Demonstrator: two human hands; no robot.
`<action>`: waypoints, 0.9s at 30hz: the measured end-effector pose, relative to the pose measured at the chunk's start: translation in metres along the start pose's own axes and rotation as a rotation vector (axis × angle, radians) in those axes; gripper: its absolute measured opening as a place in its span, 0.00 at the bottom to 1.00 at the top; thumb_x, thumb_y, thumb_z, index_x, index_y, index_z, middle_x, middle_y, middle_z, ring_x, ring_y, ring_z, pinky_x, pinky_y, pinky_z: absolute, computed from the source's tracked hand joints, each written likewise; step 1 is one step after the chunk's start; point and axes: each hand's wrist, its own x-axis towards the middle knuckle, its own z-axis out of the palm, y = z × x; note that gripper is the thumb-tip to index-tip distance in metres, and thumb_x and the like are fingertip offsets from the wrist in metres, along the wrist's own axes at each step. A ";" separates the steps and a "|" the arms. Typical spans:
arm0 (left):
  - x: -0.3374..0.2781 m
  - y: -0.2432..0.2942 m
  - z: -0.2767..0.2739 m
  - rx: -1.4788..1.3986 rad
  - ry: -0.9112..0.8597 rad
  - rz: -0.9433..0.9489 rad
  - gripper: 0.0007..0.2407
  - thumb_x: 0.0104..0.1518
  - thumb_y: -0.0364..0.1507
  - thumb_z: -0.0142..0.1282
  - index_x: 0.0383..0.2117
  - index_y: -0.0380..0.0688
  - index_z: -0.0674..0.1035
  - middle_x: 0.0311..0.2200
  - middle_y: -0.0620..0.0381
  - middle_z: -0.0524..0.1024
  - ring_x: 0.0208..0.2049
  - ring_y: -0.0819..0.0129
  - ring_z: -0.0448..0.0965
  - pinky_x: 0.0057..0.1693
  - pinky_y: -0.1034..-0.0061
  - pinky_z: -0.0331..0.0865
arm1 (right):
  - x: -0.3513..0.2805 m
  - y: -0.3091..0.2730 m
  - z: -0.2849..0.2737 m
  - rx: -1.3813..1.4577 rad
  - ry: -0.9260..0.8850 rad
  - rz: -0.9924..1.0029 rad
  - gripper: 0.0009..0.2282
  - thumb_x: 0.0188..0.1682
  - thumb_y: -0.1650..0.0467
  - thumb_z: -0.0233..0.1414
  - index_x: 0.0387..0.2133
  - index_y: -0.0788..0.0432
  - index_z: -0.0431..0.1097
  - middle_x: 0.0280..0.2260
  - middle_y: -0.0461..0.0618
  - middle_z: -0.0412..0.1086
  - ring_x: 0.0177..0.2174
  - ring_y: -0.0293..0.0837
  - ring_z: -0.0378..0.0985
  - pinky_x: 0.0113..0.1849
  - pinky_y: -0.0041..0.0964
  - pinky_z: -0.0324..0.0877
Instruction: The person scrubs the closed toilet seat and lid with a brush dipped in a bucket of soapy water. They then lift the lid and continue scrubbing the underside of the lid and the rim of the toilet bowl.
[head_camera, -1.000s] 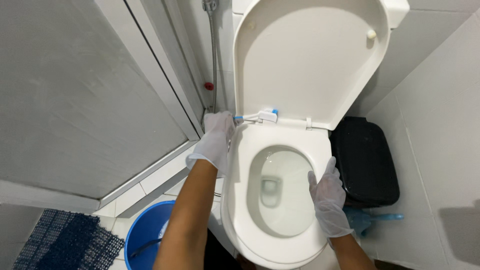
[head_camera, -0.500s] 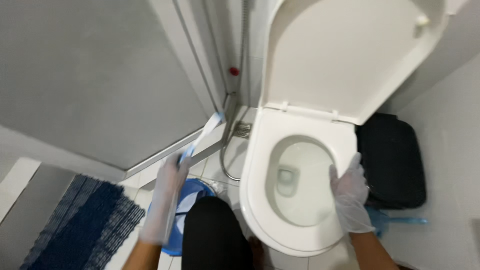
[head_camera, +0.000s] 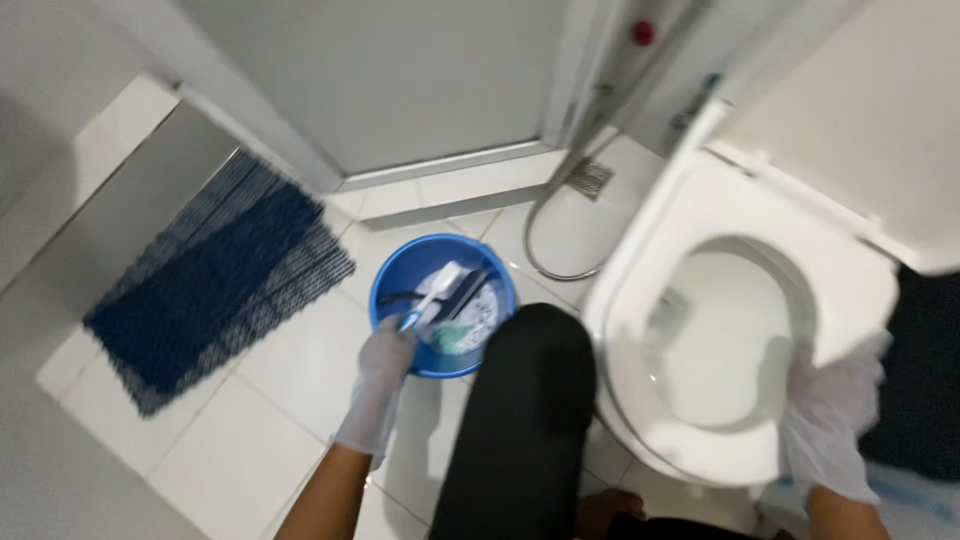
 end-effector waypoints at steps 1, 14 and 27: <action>-0.002 0.004 0.001 0.009 -0.030 0.029 0.26 0.61 0.53 0.48 0.63 0.61 0.77 0.56 0.46 0.82 0.60 0.42 0.80 0.63 0.53 0.71 | 0.009 0.011 0.011 -0.107 0.048 -0.053 0.38 0.67 0.55 0.54 0.76 0.65 0.39 0.57 0.79 0.67 0.47 0.81 0.79 0.44 0.75 0.75; 0.085 0.063 0.047 0.414 -0.296 0.023 0.21 0.72 0.25 0.37 0.69 0.53 0.72 0.62 0.44 0.78 0.62 0.52 0.81 0.63 0.59 0.74 | 0.002 0.000 0.022 -0.199 0.110 -0.061 0.36 0.71 0.60 0.58 0.76 0.64 0.38 0.58 0.82 0.65 0.49 0.86 0.76 0.46 0.75 0.70; 0.043 0.035 0.022 0.256 -0.064 0.045 0.17 0.65 0.48 0.51 0.49 0.57 0.85 0.47 0.52 0.86 0.52 0.49 0.87 0.53 0.57 0.80 | 0.019 0.012 0.027 -0.093 0.136 0.003 0.40 0.60 0.52 0.59 0.72 0.67 0.49 0.52 0.78 0.70 0.44 0.80 0.81 0.38 0.74 0.77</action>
